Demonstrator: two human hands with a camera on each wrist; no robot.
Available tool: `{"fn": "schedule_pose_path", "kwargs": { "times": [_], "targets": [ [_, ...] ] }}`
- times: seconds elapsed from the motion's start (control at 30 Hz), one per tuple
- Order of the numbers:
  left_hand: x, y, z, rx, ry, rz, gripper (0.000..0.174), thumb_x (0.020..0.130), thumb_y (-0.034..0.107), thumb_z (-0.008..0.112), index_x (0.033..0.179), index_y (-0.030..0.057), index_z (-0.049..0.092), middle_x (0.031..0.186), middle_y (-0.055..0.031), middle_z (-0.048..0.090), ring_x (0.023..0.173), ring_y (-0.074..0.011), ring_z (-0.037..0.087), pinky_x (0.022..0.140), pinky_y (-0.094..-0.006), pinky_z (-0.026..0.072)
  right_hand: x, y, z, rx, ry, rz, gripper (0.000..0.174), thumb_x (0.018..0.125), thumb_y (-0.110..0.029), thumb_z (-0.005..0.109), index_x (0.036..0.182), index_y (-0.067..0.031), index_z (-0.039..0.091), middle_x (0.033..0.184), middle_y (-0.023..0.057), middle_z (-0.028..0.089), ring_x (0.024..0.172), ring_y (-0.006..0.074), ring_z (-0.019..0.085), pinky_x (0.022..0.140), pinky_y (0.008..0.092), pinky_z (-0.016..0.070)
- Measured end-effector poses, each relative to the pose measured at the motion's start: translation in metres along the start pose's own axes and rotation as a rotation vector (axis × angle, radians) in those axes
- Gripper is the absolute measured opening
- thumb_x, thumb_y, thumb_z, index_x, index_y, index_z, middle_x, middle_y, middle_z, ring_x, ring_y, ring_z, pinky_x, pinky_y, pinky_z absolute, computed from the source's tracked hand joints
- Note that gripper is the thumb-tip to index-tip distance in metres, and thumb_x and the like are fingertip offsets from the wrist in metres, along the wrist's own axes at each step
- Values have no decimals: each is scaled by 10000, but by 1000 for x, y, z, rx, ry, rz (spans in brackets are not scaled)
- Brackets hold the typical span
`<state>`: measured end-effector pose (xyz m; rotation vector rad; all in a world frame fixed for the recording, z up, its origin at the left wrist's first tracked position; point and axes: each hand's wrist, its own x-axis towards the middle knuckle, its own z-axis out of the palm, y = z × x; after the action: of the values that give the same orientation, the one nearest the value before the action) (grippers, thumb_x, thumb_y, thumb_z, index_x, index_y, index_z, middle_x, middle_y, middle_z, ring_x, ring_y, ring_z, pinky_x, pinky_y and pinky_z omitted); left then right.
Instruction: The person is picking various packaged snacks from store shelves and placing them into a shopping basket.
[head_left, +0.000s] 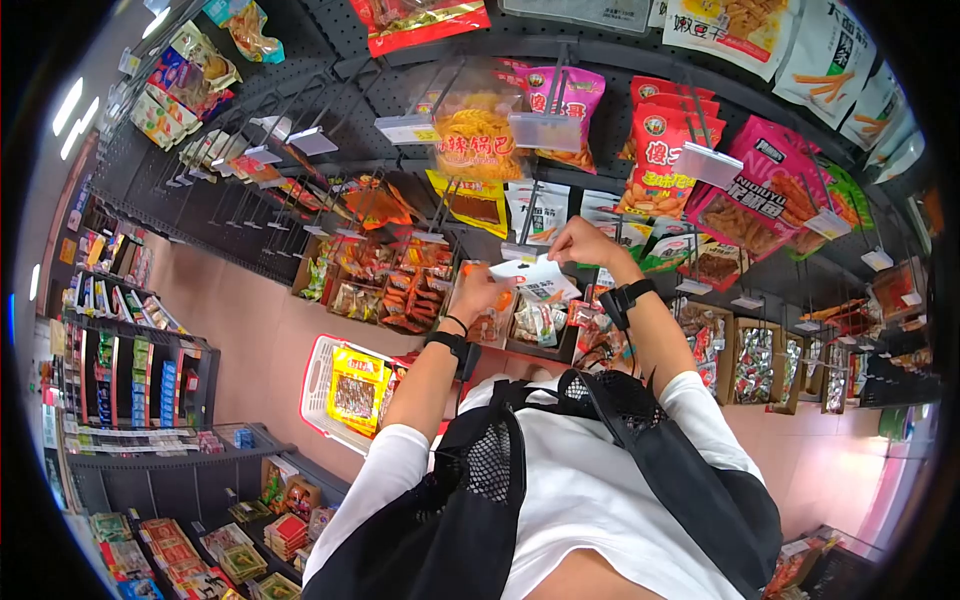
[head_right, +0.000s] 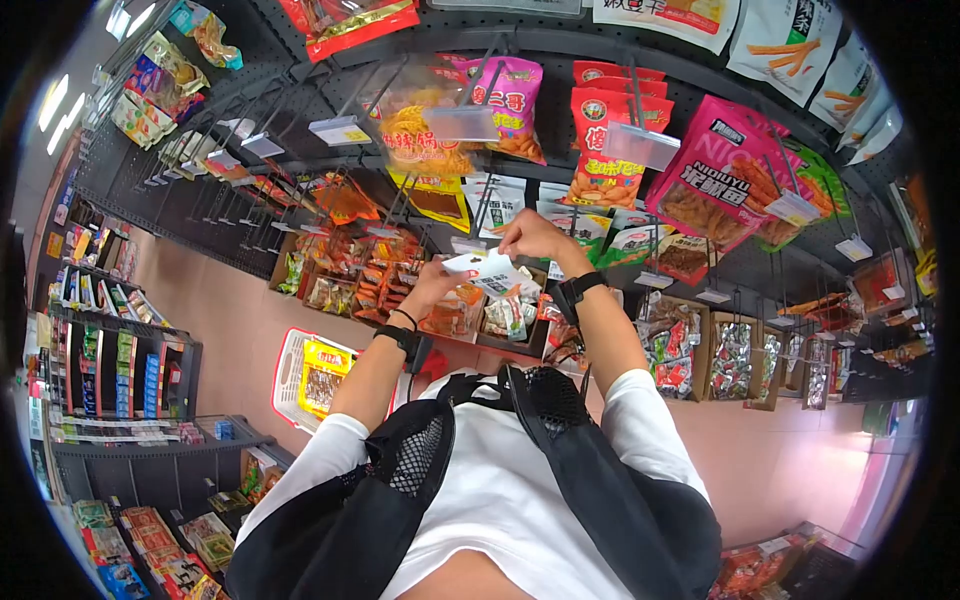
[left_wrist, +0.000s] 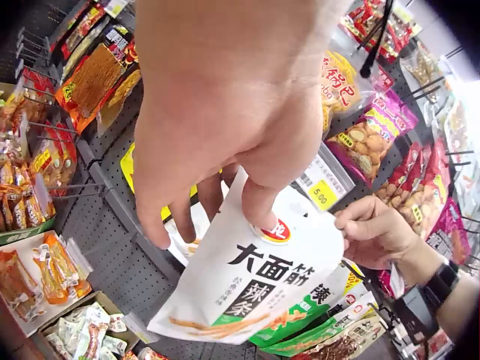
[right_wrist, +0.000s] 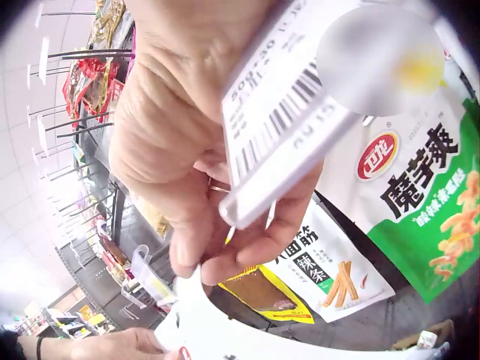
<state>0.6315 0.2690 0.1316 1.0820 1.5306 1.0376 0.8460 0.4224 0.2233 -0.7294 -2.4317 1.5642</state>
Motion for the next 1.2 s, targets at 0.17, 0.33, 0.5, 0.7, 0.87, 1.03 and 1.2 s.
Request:
{"fn": "schedule_pose_path", "kwargs": {
  "times": [0.17,0.33,0.5,0.7,0.87,1.03,1.2],
  "targets": [
    [-65,-21,-5,100,156,118,263,819,158,700,978,-46,655,901,-103,700,798,-166,647,719,-316,502,-1,10,31,-349,97,-146,182,633,34,552,759,33,684,641,181,628,613,237,629,596,330,481],
    [-121,-25,-68,163,354,127,215,827,91,664,982,-52,620,917,-119,694,827,-189,657,756,-335,505,1,7,20,-464,348,-191,144,719,4,578,833,26,664,826,176,661,719,308,643,638,369,489],
    [-227,3,-124,-99,523,-156,216,855,60,633,1035,-59,611,902,-93,679,746,-148,656,529,-273,553,-30,-23,22,-547,650,-160,180,817,-115,595,960,-39,675,873,150,667,789,327,639,693,386,494],
    [-294,-9,-172,46,773,-238,242,851,31,610,1065,-75,575,939,-147,660,731,-185,671,533,-294,592,-54,-10,27,-703,674,128,211,827,-200,585,993,-120,688,894,146,675,826,345,636,720,420,501],
    [-305,-40,-183,410,760,-442,314,797,65,651,1067,-75,573,873,-221,664,732,-289,681,573,-371,552,-50,-23,33,-877,523,254,201,825,-212,580,968,-120,687,894,129,680,825,326,643,709,417,503],
    [-298,-56,-196,924,687,-587,308,780,137,653,1015,-54,598,947,-291,633,916,-446,609,806,-483,482,-54,-25,31,-847,567,193,197,818,-206,582,956,-117,689,913,118,679,834,327,639,717,417,504],
    [-270,-147,-235,940,521,-665,379,737,217,687,1002,-40,600,983,-293,624,939,-445,606,836,-465,496,-54,-21,33,-891,528,220,205,814,-203,577,964,-118,687,931,137,672,845,332,635,728,426,503]
  ]
}}
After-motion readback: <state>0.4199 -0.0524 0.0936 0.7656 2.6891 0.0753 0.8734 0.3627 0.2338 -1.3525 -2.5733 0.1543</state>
